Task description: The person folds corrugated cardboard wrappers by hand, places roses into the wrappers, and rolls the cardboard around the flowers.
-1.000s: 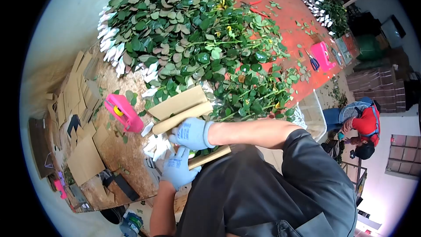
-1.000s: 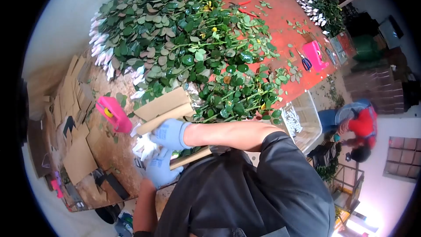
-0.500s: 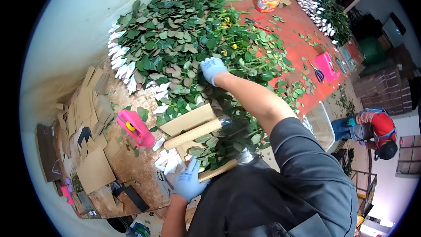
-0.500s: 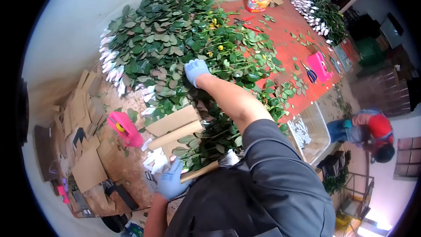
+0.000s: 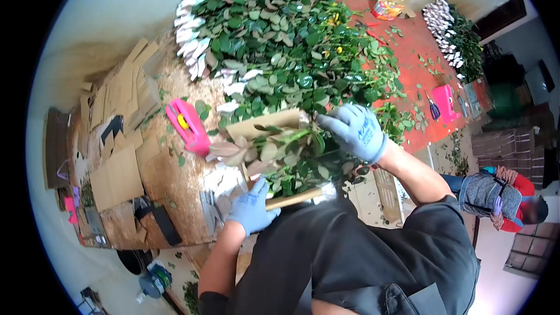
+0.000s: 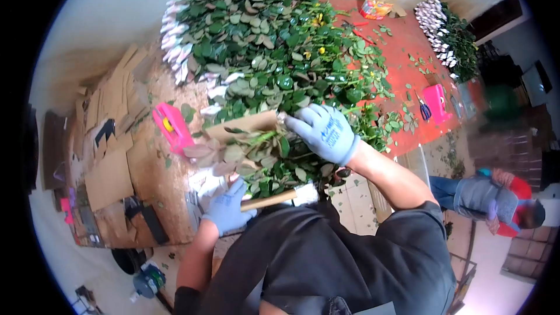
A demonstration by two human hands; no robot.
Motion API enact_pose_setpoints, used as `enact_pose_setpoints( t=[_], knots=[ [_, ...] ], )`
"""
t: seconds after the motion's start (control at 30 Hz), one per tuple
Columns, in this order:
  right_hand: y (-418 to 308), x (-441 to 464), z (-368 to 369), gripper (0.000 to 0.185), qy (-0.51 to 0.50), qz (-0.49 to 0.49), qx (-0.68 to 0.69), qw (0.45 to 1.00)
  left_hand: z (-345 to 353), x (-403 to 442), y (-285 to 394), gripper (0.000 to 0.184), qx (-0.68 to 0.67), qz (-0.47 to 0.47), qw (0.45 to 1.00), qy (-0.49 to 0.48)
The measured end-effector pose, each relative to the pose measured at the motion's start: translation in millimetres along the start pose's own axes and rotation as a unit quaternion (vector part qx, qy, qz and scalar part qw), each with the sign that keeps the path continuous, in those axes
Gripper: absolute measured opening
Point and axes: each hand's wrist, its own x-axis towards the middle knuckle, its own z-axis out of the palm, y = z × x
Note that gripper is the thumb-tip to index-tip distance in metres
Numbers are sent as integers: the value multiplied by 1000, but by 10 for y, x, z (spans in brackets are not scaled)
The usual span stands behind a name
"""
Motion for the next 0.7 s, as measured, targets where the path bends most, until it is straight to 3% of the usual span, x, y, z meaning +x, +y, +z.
enact_pose_setpoints(
  t=[0.1,0.13,0.2,0.27,0.33,0.37,0.4,0.5,0.53,0.57,0.6,0.63,0.67,0.7],
  knots=[
    [-95,-394,349,47,-61,20,72,995,-240,25,137,83,8,-61,988,-143],
    [-67,-527,506,47,-103,38,89,990,-174,-14,101,83,4,-68,987,-144],
    [-27,-725,829,43,-135,70,102,983,-29,-20,17,82,2,-13,1000,-17],
    [-7,-824,1053,34,-175,90,85,977,-11,-29,37,83,11,-21,1000,-9],
    [-64,-689,1094,26,-301,120,-38,945,-71,-25,71,85,40,-24,999,-17],
    [-113,-675,1065,21,-312,84,-102,941,-76,-25,74,85,39,-26,999,-15],
    [-229,-624,1053,26,-320,89,-180,926,-76,-30,74,84,27,-25,999,-13],
    [-697,-265,657,26,-259,115,-193,939,-97,-37,77,84,5,-26,1000,-17],
    [-809,-168,609,24,-261,89,-134,952,-98,-32,83,83,-4,-26,999,-21],
    [-962,86,431,22,-346,76,-63,933,-85,-17,80,83,-5,-26,999,-21],
    [-1016,93,480,24,-249,-27,-21,968,-67,3,73,83,5,-32,999,-28],
    [-1096,128,656,31,-199,-58,-14,978,-58,15,72,83,15,-37,999,-35],
    [-1174,194,880,31,-211,-56,-24,976,-61,16,75,83,15,-37,999,-35],
    [-1201,238,1101,16,-191,-47,-24,980,-70,10,73,84,4,-33,999,-31]
  ],
)
